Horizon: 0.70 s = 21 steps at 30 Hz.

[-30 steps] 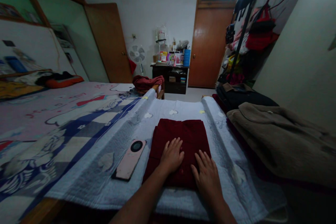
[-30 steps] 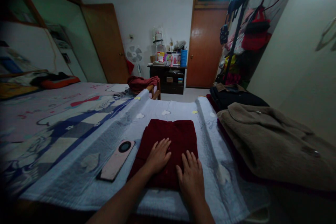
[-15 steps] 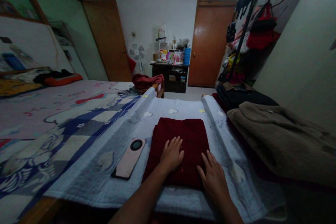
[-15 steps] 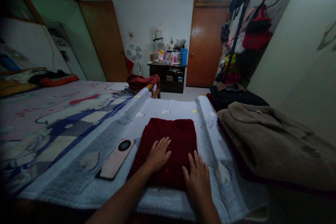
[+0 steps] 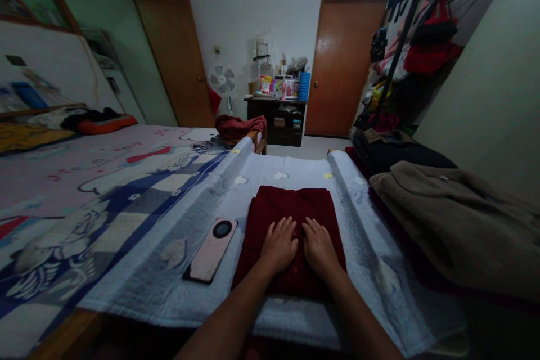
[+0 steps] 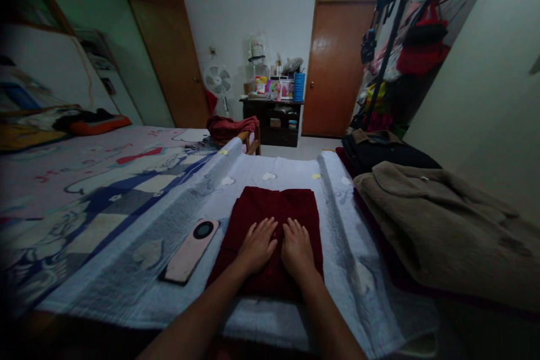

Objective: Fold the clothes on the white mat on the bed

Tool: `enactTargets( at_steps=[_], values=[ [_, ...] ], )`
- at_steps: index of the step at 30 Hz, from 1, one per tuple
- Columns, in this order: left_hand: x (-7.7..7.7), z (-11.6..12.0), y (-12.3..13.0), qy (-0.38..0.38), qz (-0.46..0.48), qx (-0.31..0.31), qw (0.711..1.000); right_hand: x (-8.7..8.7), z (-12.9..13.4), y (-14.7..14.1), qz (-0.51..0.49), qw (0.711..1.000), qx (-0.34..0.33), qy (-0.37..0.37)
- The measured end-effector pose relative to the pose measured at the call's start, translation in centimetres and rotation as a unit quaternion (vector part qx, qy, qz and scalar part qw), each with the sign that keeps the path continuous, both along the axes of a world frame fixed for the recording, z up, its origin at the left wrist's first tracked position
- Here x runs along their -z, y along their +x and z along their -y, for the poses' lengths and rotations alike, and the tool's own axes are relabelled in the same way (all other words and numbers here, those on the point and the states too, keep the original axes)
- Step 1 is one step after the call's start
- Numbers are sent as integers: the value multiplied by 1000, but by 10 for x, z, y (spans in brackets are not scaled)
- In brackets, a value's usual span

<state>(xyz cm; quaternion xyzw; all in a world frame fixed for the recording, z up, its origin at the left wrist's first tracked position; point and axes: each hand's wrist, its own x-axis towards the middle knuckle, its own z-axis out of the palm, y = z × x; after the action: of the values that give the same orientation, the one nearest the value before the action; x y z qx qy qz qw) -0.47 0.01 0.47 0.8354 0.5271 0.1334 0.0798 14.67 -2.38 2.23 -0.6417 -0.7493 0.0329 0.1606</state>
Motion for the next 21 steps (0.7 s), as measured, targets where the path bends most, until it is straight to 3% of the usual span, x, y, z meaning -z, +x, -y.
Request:
enactTargets(
  at_steps=[4, 10, 21],
  values=[
    [0, 0, 0, -1, 1, 2, 1000, 10, -5, 4, 9, 1000, -6, -20],
    [2, 0, 0, 3, 4, 1, 1000, 5, -8, 15, 18, 999, 9, -40],
    [-4, 1, 0, -9, -5, 1, 1000, 10, -10, 24, 18, 998, 64, -7]
  ],
)
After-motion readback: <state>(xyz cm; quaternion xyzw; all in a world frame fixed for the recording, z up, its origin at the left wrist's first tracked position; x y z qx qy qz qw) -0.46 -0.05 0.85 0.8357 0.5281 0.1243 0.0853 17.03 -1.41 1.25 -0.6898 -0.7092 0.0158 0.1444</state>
